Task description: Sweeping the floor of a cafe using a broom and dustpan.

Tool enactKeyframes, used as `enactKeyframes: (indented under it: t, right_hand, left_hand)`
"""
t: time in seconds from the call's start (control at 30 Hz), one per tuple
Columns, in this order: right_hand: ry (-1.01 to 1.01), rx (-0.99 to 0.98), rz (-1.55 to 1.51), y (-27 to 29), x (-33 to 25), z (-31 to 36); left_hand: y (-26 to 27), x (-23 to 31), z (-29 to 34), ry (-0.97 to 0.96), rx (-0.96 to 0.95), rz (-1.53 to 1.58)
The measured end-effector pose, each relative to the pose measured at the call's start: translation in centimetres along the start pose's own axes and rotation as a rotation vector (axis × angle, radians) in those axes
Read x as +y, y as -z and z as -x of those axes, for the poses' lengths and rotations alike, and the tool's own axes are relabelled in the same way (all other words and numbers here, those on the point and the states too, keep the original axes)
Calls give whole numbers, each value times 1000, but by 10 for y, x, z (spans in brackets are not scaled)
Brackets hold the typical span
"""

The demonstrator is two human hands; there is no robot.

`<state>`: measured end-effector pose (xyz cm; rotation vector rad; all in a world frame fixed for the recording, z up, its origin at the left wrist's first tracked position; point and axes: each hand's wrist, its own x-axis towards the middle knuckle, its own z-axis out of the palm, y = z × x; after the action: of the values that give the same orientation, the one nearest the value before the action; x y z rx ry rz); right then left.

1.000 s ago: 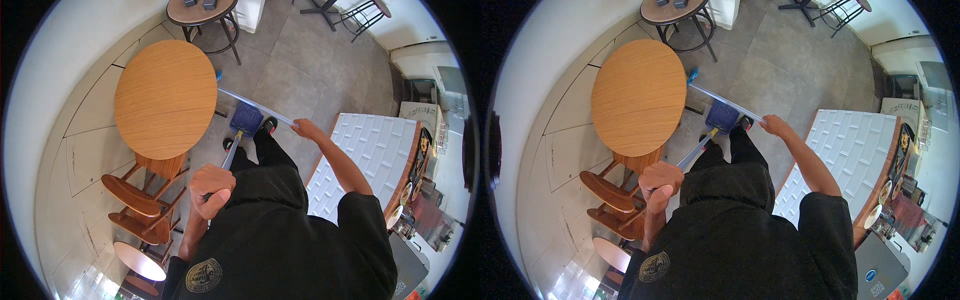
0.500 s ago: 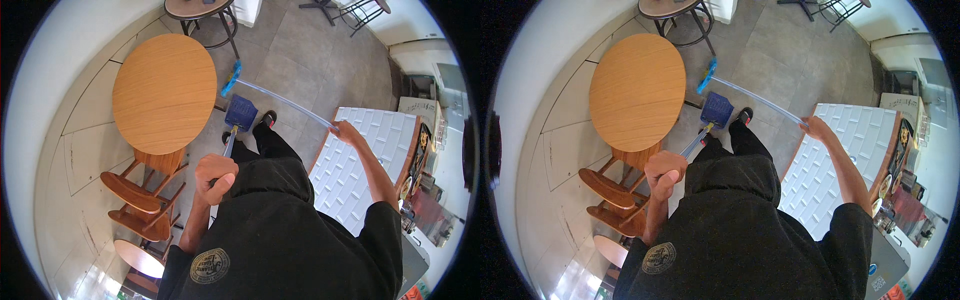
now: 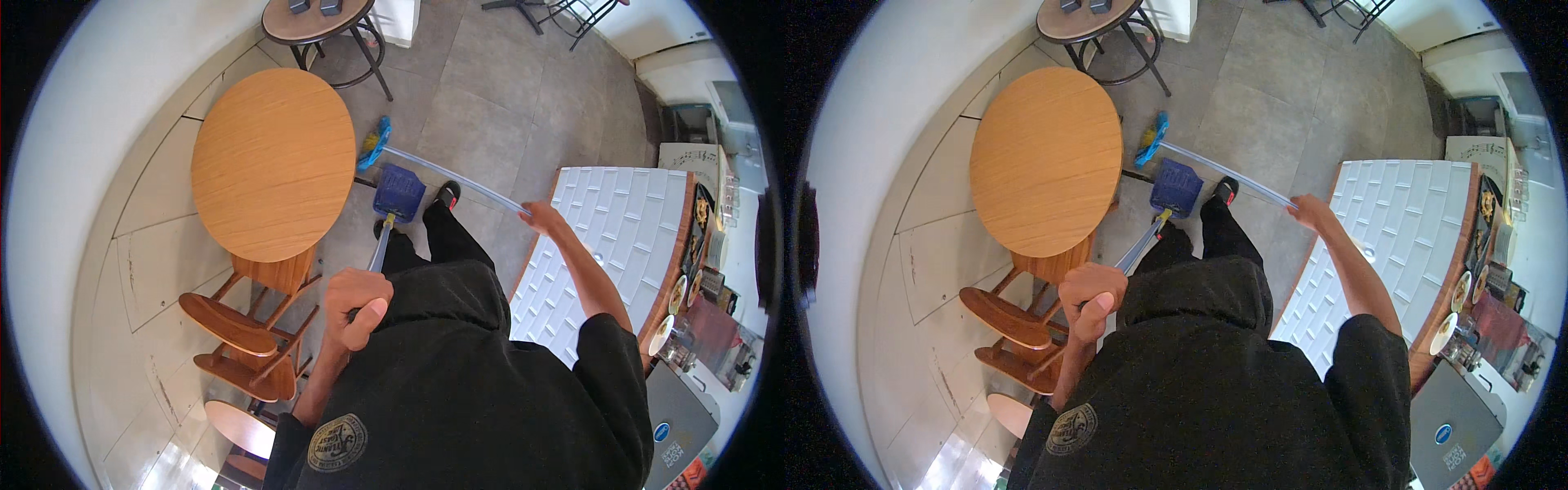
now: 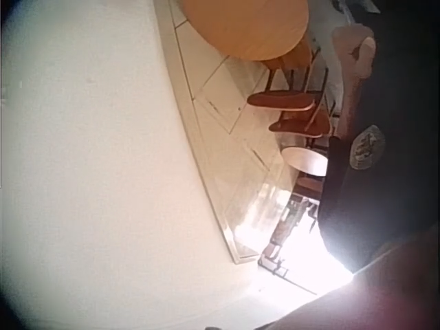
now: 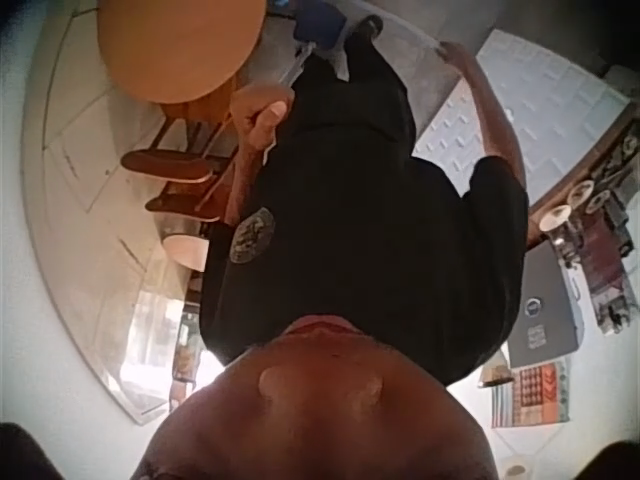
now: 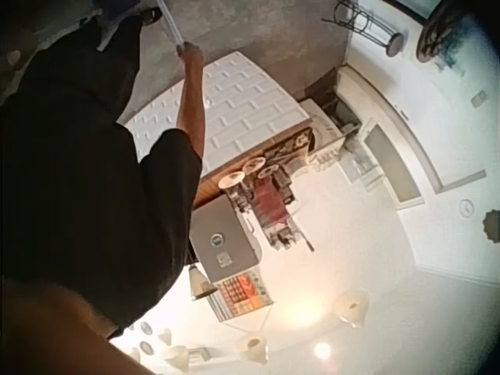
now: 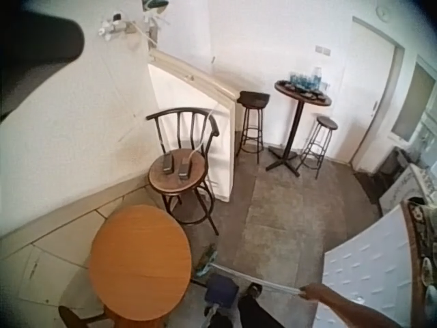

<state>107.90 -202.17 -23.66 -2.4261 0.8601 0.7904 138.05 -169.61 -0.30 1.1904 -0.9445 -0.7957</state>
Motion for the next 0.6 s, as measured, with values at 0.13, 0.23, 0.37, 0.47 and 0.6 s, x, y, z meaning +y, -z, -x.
enactKeyframes:
  t: [0.13, 0.23, 0.37, 0.47, 0.6]
  right_hand:
    - [-104, -92, -214, 30, -35, 65]
    - [-301, -134, -393, 33, -62, 109]
    - [-450, -37, -616, 16, -90, 135]
    - [-433, 2, -669, 0, -89, 128]
    - [-389, 88, -740, -5, -88, 98]
  left_hand:
    - [12, -2, 12, -27, -14, 0]
    - [16, -6, 17, -28, 35, 19]
    - [20, -2, 21, -26, 36, 8]
    - [22, 0, 25, -18, -2, 0]
    - [22, 4, 30, 3, 0, 4]
